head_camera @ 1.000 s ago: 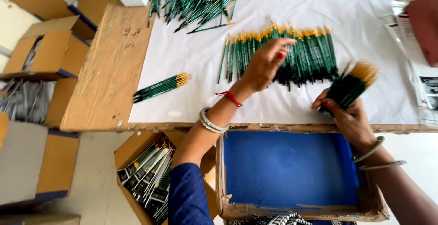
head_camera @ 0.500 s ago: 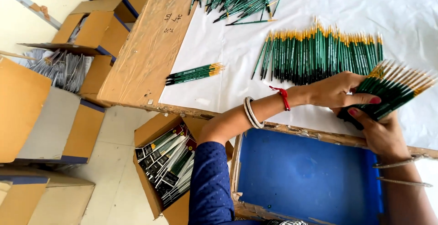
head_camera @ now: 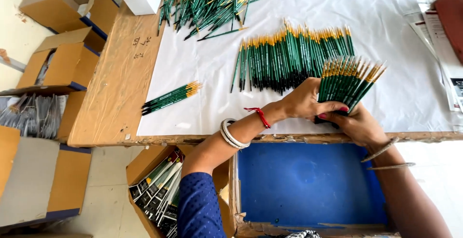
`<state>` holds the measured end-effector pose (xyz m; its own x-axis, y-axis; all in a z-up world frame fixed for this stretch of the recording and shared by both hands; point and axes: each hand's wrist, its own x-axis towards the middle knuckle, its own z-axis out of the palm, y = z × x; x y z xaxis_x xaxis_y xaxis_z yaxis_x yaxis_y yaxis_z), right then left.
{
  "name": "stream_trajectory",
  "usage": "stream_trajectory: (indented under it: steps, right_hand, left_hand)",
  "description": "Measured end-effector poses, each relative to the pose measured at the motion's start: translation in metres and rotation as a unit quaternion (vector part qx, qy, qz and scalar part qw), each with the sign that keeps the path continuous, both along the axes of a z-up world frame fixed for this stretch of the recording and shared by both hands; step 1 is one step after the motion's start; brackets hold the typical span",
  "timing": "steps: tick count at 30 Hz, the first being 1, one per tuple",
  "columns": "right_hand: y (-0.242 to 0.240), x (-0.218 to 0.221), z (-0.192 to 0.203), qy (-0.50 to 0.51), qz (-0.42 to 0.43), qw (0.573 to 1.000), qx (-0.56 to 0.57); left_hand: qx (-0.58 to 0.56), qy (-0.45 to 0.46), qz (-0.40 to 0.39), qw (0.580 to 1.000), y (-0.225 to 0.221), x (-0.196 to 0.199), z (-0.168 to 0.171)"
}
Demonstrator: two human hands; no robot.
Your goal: The person organizes loose paintbrushes on a table and places them into plastic packaging sleeves by hand.
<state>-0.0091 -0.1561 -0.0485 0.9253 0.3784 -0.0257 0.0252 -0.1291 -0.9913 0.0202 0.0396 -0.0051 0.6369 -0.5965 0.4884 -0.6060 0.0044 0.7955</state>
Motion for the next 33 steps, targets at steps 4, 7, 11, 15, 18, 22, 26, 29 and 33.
stream_trajectory:
  steps: [4,7,11,15,18,22,26,29,33]
  right_hand:
    - [-0.004,0.002,-0.017,-0.013,0.002,0.998,0.061]
    - [0.004,-0.001,0.002,-0.046,0.008,0.998,0.052]
    - [0.006,-0.005,0.016,-0.045,0.026,0.994,0.101]
    - [0.005,-0.008,0.026,-0.045,0.05,0.987,0.143]
    - [0.007,-0.009,0.03,-0.036,0.052,0.985,0.16]
    - [0.008,-0.01,0.033,-0.025,0.047,0.983,0.173]
    - [0.005,-0.005,0.019,-0.022,0.055,0.985,0.161]
    - [0.005,-0.005,0.019,0.001,0.055,0.982,0.18]
    - [0.006,-0.006,0.023,0.006,0.044,0.982,0.186]
  left_hand:
    - [0.001,-0.015,-0.039,0.999,-0.003,0.004,-0.005]
    - [0.013,-0.021,-0.05,0.998,0.002,0.001,0.006]
    - [0.08,0.088,-0.036,0.992,0.004,0.0,0.019]
    - [-0.068,0.185,0.016,0.98,0.01,0.006,0.019]
    - [-0.17,0.122,0.084,0.974,0.014,0.011,0.007]
    - [-0.17,0.067,0.132,0.974,0.011,0.011,0.002]
    - [-0.122,-0.002,0.186,0.975,0.007,0.005,0.011]
    - [-0.118,0.001,0.198,0.973,0.006,0.003,0.014]
    - [-0.188,0.077,0.159,0.966,0.004,0.0,0.023]
